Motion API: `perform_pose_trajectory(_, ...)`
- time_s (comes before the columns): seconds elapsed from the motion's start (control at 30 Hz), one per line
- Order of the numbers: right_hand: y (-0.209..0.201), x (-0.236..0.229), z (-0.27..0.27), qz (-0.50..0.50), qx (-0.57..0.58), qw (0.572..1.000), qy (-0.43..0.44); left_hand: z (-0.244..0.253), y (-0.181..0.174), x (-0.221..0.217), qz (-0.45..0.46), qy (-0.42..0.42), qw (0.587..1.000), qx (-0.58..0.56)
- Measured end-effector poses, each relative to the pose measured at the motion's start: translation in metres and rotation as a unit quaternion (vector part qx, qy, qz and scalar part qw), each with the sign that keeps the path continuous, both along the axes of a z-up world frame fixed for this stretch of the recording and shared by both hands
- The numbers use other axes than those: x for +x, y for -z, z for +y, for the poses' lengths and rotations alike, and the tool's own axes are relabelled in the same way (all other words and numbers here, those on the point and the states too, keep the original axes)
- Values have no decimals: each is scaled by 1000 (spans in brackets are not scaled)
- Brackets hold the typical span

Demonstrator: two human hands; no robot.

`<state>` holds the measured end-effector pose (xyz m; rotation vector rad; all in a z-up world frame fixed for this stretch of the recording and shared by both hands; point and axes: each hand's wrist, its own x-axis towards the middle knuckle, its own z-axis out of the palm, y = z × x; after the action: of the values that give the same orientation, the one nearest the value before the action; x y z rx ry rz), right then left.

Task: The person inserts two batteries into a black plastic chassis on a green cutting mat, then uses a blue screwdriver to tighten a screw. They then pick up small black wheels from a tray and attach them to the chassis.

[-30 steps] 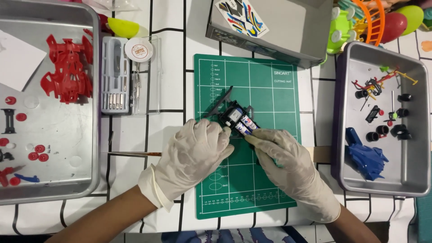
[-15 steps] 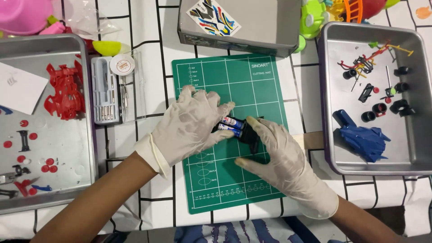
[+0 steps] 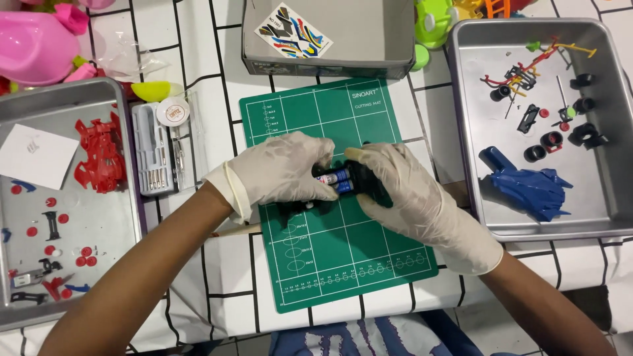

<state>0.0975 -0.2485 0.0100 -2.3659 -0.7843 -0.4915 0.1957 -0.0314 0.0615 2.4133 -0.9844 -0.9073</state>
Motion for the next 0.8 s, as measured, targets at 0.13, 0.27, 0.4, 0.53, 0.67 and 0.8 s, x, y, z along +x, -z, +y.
perform_pose_trajectory(0.13,2,9,-1,-23,61,998,-22,-6,-18,-6,160,-88,983,-14)
perform_pose_trajectory(0.27,3,0,11,-87,135,987,30,0,-16,-17,222,-139,962,-76)
perform_pose_trajectory(0.4,-14,-18,19,130,414,881,189,5,-8,-32,317,-230,896,-210)
perform_pose_trajectory(0.53,-16,-20,31,403,492,733,242,2,20,-42,334,-280,844,-314)
perform_pose_trajectory(0.67,-16,-14,42,479,474,696,248,-2,28,-46,348,-319,807,-355)
perform_pose_trajectory(0.8,-14,-11,37,468,460,722,219,1,18,-44,352,-300,827,-320)
